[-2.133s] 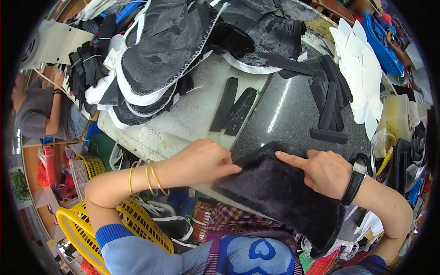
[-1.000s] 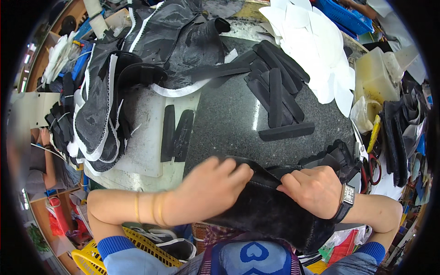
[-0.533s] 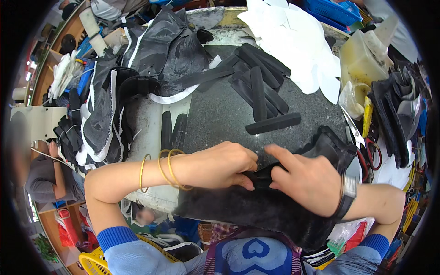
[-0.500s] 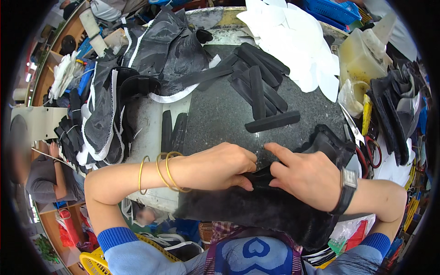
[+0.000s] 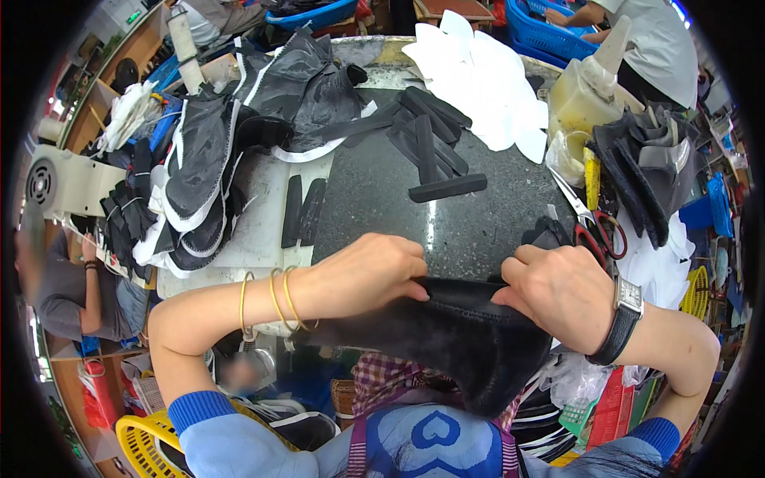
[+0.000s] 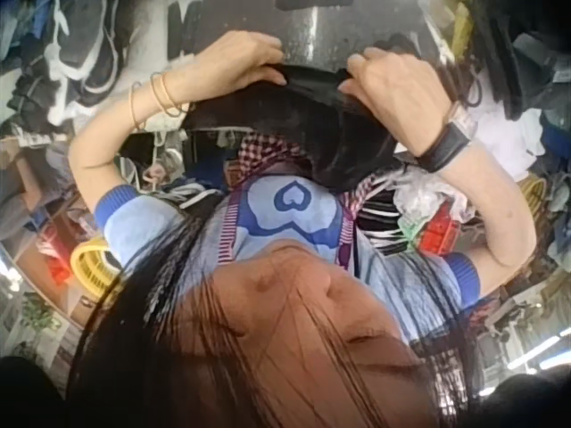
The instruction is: The person assembles shoe upper components by attaching reinforcement strips and white lining pieces onto shoe fabric by hand, trimming edges with scissors, and pressing the parts together on a workbench.
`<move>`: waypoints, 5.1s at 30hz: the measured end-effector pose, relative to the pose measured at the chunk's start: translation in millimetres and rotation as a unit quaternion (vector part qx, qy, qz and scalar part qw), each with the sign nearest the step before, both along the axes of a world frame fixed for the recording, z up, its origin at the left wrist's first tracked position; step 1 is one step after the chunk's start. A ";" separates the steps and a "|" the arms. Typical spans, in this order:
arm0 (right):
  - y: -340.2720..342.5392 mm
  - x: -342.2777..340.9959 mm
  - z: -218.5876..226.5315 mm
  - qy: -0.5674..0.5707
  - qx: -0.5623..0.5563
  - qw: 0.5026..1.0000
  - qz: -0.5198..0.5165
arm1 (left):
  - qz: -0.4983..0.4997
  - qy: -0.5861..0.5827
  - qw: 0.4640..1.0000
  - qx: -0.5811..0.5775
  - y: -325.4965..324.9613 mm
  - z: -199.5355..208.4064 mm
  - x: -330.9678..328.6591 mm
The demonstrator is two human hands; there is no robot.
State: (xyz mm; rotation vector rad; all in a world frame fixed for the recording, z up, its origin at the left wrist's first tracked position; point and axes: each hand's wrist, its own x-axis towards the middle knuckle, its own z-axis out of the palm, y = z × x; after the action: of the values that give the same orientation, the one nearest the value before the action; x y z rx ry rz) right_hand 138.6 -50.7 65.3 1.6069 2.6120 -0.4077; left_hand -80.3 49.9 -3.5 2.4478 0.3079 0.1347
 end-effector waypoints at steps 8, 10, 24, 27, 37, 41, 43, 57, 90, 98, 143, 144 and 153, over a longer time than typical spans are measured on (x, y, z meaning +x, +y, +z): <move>-27.7 -2.5 -4.3 0.019 0.102 0.994 0.045 | -0.032 0.011 0.998 0.051 -25.1 19.6 -0.9; -32.5 -2.8 -5.7 0.022 0.111 0.993 0.043 | -0.010 0.028 1.000 0.007 -27.5 22.9 7.4; -38.8 5.3 -23.5 0.029 0.160 0.986 0.027 | 0.003 -0.125 0.987 0.103 -39.8 11.8 45.0; -47.7 15.0 -15.3 0.008 0.133 0.991 -0.029 | 0.045 -0.126 0.988 0.078 -45.4 5.5 39.4; -30.6 46.8 -22.3 0.181 0.162 0.969 -0.041 | 0.054 -0.007 0.994 -0.096 -40.4 12.6 30.1; -24.6 46.0 -26.0 0.239 0.184 0.953 -0.038 | 0.009 -0.001 0.993 -0.121 -38.8 16.3 31.7; -22.5 45.6 -24.8 0.245 0.180 0.952 -0.037 | -0.031 -0.020 0.990 -0.137 -37.7 14.1 31.5; -16.0 40.9 -40.6 0.264 0.204 0.938 -0.093 | 0.042 -0.011 0.979 -0.201 -25.8 9.6 60.7; -44.5 34.4 -66.0 0.456 0.124 0.850 -0.233 | 0.134 -0.245 0.955 0.103 -59.4 5.1 84.0; -24.5 63.8 -48.8 0.650 -0.202 0.662 -0.315 | -0.020 -0.291 0.921 0.257 -43.2 -16.6 82.1; 41.7 2.4 -45.2 0.204 0.212 0.954 0.052 | 0.162 -0.135 0.975 0.074 -32.9 -0.3 -39.3; 28.8 -20.5 -38.5 0.180 0.093 0.972 0.122 | 0.121 -0.121 0.982 0.084 -52.4 -4.2 -40.6; 62.7 -38.1 -74.1 0.142 -0.157 0.965 0.155 | 0.077 -0.113 0.927 0.349 -94.2 -52.2 -47.7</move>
State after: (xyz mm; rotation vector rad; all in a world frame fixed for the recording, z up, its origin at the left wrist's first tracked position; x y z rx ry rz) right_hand 100.4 12.0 -8.8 1.0877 2.7474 -1.0327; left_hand -128.1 -44.3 -55.6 3.0615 0.4002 0.6947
